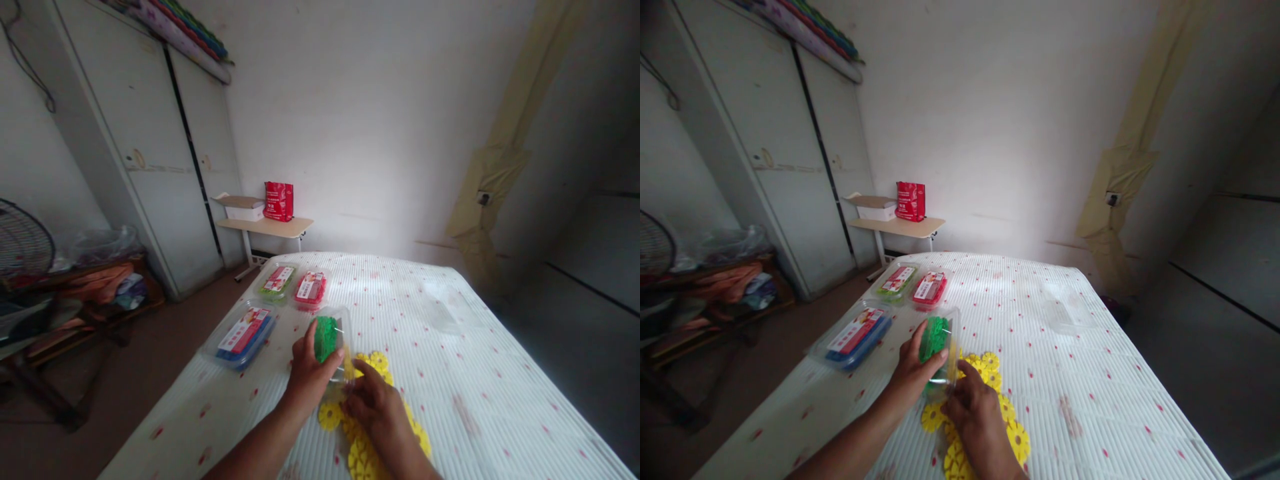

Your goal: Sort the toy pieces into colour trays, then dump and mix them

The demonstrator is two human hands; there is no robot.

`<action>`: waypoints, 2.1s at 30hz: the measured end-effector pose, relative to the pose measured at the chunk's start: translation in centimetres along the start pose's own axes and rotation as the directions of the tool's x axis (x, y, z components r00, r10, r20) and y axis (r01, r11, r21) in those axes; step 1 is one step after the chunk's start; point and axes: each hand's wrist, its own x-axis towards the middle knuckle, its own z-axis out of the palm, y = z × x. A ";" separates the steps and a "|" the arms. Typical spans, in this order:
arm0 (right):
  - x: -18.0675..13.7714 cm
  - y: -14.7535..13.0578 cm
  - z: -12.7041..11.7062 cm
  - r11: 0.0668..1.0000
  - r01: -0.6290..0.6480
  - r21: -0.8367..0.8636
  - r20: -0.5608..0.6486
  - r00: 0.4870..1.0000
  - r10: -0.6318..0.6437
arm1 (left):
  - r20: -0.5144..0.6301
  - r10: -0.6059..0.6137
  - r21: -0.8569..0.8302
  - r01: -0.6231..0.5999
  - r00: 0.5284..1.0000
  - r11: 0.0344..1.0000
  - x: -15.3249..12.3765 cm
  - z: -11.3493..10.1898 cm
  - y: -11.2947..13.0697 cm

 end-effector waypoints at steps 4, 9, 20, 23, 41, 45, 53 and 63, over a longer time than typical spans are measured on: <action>-0.2 -0.4 0.0 0.989 0.061 -0.133 -0.025 0.998 -0.065 | 0.009 -0.028 0.001 0.028 1.000 1.000 -0.1 -0.2 0.3; -0.2 -0.7 0.3 0.971 0.135 -0.197 -0.072 0.986 -0.151 | 0.010 -0.062 0.004 0.062 0.998 0.998 -0.3 -0.4 0.6; -0.6 -1.1 0.2 0.977 0.119 -0.178 0.027 0.993 -0.116 | 0.033 -0.107 -0.050 0.108 0.994 0.993 -0.4 -0.9 0.9; -0.7 -1.6 0.4 0.988 0.089 -0.126 0.011 0.996 -0.088 | 0.032 -0.089 -0.018 0.089 0.996 0.996 -0.4 -0.8 0.7; -0.6 -1.8 0.5 0.997 0.039 -0.070 -0.051 0.998 -0.042 | -0.023 0.071 -0.033 -0.072 0.997 0.997 -1.0 -0.1 -0.4; 0.0 -2.5 -0.3 0.999 0.003 -0.040 -0.009 1.000 -0.003 | -0.035 0.147 -0.019 -0.148 0.989 0.989 -1.8 -0.2 -0.3; 3.3 -4.4 -2.4 0.995 0.081 -0.051 -0.135 0.987 -0.087 | -0.001 0.288 0.042 -0.287 0.958 0.957 -3.6 0.1 -0.2; 3.0 -3.9 -3.2 1.000 0.007 0.022 -0.061 0.998 -0.006 | 0.031 0.288 -0.011 -0.288 0.957 0.958 -3.8 0.0 -0.8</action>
